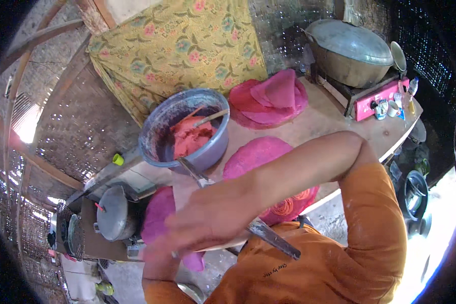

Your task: The person prepares snacks by scooping pink dough from a bowl using a metal tool and shaping it into spirals on top of flat pink sheets, then moving the completed items onto a tray.

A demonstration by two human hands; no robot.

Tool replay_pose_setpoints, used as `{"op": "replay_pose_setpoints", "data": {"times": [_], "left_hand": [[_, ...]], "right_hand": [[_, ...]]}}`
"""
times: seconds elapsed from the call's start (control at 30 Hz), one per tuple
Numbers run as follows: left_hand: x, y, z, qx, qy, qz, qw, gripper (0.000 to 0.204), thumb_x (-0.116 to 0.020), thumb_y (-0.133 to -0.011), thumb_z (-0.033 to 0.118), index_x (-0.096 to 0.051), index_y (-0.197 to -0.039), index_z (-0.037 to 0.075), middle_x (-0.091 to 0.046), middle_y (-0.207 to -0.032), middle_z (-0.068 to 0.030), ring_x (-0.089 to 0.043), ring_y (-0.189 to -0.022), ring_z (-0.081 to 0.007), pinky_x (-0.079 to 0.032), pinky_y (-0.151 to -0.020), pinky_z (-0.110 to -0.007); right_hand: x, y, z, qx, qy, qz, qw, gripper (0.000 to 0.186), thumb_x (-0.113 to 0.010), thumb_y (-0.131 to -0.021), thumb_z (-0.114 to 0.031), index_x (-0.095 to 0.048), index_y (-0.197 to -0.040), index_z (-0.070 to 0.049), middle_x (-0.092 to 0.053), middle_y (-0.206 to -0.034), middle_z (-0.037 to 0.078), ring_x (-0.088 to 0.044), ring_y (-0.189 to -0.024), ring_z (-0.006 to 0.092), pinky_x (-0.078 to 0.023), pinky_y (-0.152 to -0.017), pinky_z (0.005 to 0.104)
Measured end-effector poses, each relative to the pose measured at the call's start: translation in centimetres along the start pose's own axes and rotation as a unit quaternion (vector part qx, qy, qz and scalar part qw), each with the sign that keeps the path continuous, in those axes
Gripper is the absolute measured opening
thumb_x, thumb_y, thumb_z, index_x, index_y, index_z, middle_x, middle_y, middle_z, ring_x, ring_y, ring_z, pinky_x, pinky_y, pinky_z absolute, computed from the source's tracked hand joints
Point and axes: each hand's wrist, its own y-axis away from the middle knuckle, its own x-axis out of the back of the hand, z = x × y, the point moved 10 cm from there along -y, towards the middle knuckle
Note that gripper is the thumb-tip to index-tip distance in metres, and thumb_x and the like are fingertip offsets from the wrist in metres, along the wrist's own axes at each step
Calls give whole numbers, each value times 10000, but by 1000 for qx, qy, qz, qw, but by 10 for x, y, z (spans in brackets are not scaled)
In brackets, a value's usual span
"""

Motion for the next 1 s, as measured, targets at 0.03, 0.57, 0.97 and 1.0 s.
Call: {"op": "replay_pose_setpoints", "data": {"times": [0.03,0.57,0.97,1.0], "left_hand": [[13,-1,5,-25,-46,2,999,374,-614,-833,345,-577,-1065,55,-607,-928,-101,-571,-896,-237,-460,-775,-395],[169,122,-85,-18,314,649,692,362,-565,-845,172,-434,-1160,51,-518,-1102,-133,-543,-991,-274,-454,-871,-430],[201,274,-56,155,-83,799,576,290,-613,-782,193,-548,-972,-16,-556,-923,-118,-548,-859,-251,-461,-793,-392],[194,275,-65,209,-136,764,595,306,-622,-777,208,-550,-977,-13,-557,-934,-120,-549,-865,-258,-459,-794,-396]], "right_hand": [[3,-3,6,8,6,-1,1000,493,-558,-854,-197,-351,-1290,-99,-575,-914,179,-592,-833,356,-460,-698,454],[145,130,189,-115,-186,785,580,251,-419,-964,-303,-363,-1128,-122,-505,-762,70,-518,-567,160,-501,-571,332],[35,128,403,-515,452,-106,720,344,-551,-817,-211,-577,-1130,-70,-609,-999,165,-625,-883,314,-505,-713,412],[33,112,401,-483,481,-158,714,307,-546,-815,-199,-599,-1090,-73,-629,-953,149,-641,-839,293,-516,-670,393]]}}
